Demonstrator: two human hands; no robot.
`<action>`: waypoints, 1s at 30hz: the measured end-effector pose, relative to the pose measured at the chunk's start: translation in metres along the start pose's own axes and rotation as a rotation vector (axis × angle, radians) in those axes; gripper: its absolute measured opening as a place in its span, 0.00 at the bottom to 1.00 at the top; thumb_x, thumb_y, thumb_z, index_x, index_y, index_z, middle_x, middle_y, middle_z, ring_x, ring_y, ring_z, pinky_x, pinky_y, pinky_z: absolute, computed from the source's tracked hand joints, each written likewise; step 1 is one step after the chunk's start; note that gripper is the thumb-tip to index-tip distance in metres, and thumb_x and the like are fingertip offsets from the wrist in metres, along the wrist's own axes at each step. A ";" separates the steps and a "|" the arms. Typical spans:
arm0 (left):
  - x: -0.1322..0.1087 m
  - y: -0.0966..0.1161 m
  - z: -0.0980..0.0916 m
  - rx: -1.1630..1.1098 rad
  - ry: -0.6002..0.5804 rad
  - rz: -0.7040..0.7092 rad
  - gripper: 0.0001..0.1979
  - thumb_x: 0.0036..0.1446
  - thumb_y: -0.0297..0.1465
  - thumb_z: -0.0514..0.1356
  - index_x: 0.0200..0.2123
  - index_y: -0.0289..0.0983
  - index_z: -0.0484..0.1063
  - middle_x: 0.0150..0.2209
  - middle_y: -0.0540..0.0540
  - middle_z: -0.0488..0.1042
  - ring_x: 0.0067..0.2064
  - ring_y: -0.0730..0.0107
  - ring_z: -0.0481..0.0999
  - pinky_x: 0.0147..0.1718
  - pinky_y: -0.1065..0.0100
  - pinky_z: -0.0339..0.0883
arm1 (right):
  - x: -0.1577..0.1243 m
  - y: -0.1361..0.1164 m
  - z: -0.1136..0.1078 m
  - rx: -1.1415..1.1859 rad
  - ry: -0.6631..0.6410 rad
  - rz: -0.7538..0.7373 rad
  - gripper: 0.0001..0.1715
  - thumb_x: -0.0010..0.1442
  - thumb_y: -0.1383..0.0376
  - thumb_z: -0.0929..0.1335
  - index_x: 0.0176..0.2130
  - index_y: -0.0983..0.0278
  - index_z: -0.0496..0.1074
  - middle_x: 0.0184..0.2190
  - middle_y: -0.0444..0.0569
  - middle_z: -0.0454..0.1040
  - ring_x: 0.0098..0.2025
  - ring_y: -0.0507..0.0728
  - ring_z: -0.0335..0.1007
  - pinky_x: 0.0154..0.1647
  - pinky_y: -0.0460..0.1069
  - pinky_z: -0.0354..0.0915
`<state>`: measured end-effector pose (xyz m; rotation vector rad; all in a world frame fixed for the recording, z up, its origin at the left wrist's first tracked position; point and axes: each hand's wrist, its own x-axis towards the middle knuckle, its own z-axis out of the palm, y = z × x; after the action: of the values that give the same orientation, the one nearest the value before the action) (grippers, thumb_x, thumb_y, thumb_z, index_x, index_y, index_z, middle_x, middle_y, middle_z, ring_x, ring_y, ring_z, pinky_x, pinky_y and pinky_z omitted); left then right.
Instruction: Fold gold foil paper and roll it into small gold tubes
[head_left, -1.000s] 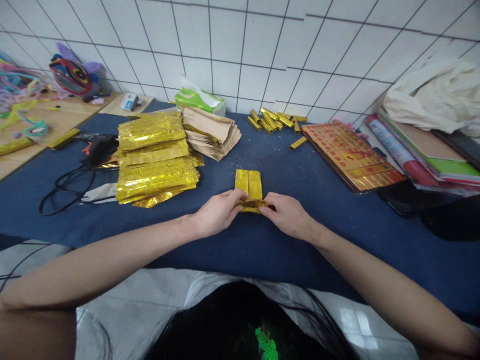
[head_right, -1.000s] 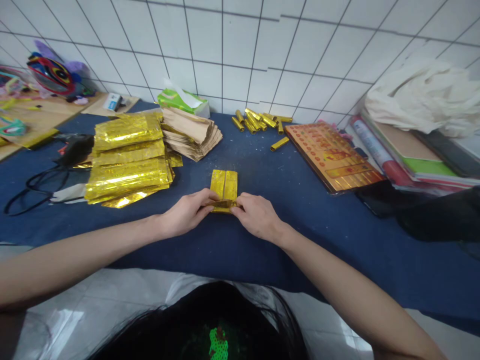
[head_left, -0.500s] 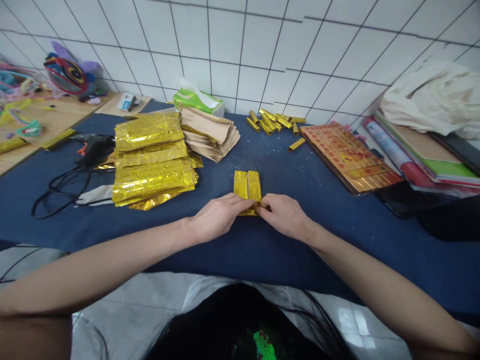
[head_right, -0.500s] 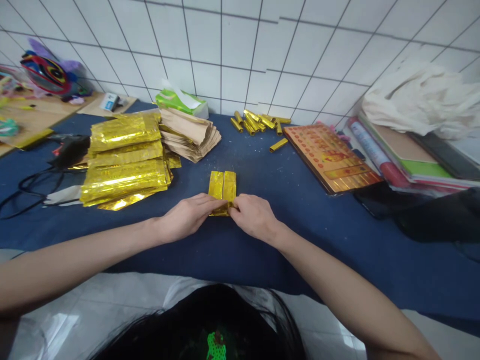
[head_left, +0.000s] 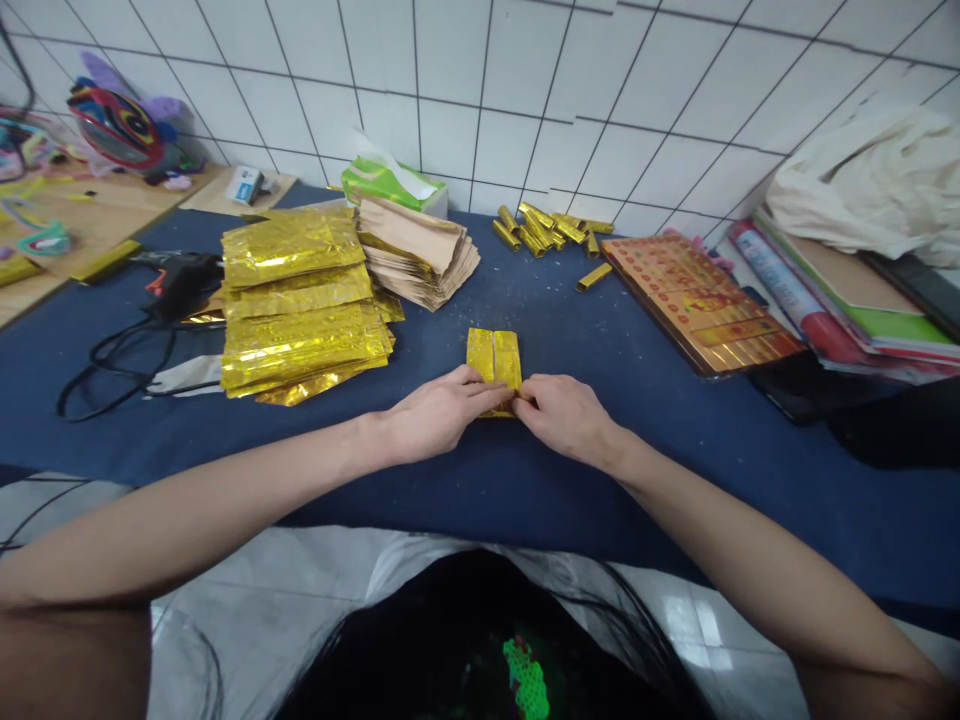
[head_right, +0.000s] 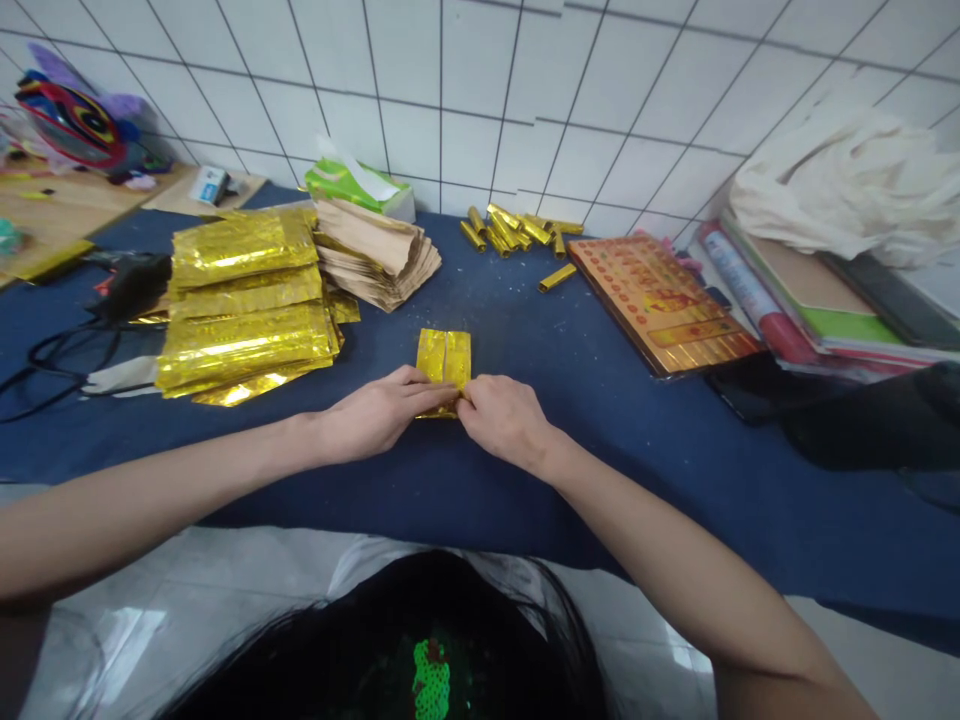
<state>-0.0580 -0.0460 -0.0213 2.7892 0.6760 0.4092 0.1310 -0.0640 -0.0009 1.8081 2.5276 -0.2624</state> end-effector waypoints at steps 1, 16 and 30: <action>0.000 -0.001 0.000 -0.019 0.007 -0.009 0.24 0.53 0.17 0.48 0.54 0.34 0.61 0.49 0.43 0.70 0.48 0.66 0.66 0.48 0.64 0.64 | 0.000 0.000 0.000 -0.003 0.001 -0.001 0.18 0.59 0.63 0.58 0.24 0.63 0.70 0.27 0.46 0.73 0.29 0.53 0.68 0.26 0.47 0.54; -0.002 -0.004 -0.003 -0.007 -0.065 0.059 0.26 0.53 0.17 0.47 0.55 0.35 0.61 0.56 0.42 0.64 0.55 0.64 0.62 0.52 0.59 0.60 | 0.001 -0.005 0.001 -0.055 -0.007 0.000 0.18 0.59 0.66 0.57 0.29 0.66 0.72 0.30 0.53 0.75 0.32 0.57 0.71 0.31 0.49 0.59; -0.001 -0.006 -0.003 0.075 -0.093 0.093 0.24 0.53 0.18 0.48 0.54 0.33 0.63 0.56 0.40 0.65 0.53 0.63 0.62 0.53 0.60 0.58 | -0.018 0.005 0.003 -0.098 0.173 0.077 0.18 0.61 0.60 0.58 0.30 0.64 0.71 0.29 0.50 0.75 0.29 0.56 0.70 0.26 0.49 0.57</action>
<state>-0.0624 -0.0414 -0.0207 2.8982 0.5541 0.2749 0.1410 -0.0801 -0.0024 1.9631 2.5211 0.0206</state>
